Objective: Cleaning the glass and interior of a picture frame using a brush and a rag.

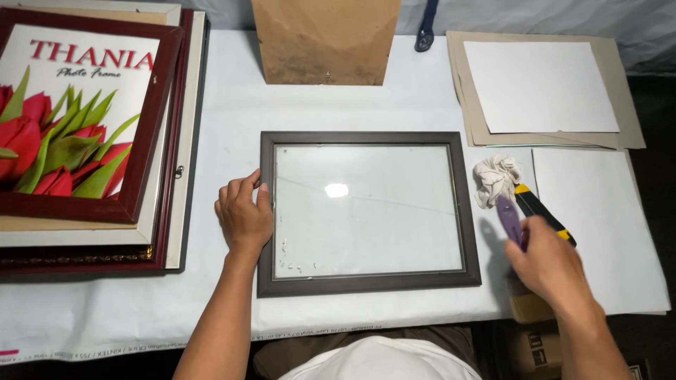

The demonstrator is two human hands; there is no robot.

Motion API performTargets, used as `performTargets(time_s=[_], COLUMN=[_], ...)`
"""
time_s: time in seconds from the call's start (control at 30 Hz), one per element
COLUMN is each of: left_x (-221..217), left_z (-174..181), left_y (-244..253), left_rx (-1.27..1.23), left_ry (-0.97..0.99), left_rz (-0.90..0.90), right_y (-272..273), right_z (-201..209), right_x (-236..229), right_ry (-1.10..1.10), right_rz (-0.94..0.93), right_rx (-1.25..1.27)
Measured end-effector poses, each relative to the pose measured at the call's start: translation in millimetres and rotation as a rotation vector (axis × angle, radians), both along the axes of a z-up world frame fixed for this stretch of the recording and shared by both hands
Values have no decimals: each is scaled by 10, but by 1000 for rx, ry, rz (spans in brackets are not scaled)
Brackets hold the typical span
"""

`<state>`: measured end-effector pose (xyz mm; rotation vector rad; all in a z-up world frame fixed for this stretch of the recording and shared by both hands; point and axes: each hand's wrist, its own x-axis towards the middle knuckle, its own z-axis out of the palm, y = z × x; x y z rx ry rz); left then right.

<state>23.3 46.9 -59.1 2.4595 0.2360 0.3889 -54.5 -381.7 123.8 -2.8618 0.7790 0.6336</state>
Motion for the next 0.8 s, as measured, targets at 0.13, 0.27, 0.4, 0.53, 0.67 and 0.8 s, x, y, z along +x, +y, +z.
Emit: performTargets(time_s=[0.13,0.27,0.4,0.53,0.67,0.8], left_x=[5,-27,-13,-2,-6,-21], left_z=[25,62,45,19,73,75], left_y=[-7,-1,14,15,-7,-18], left_rx=[14,5,21,22,-5,-6], left_ry=[13,81,77,93,88,104], left_rz=[3,18,16,17,19,26], right_y=[488,1603,2459,1995,808,167], right_z=[36,-373,-839,-836,-661,-190], right_x=[265,798,1259,1454,1487,1161], right_ry=[-556,-1026,-814,-814,-839,-738], right_rz=[71,426,379,319,268,220], right_rx=[337,1204,1321,1088,779,374])
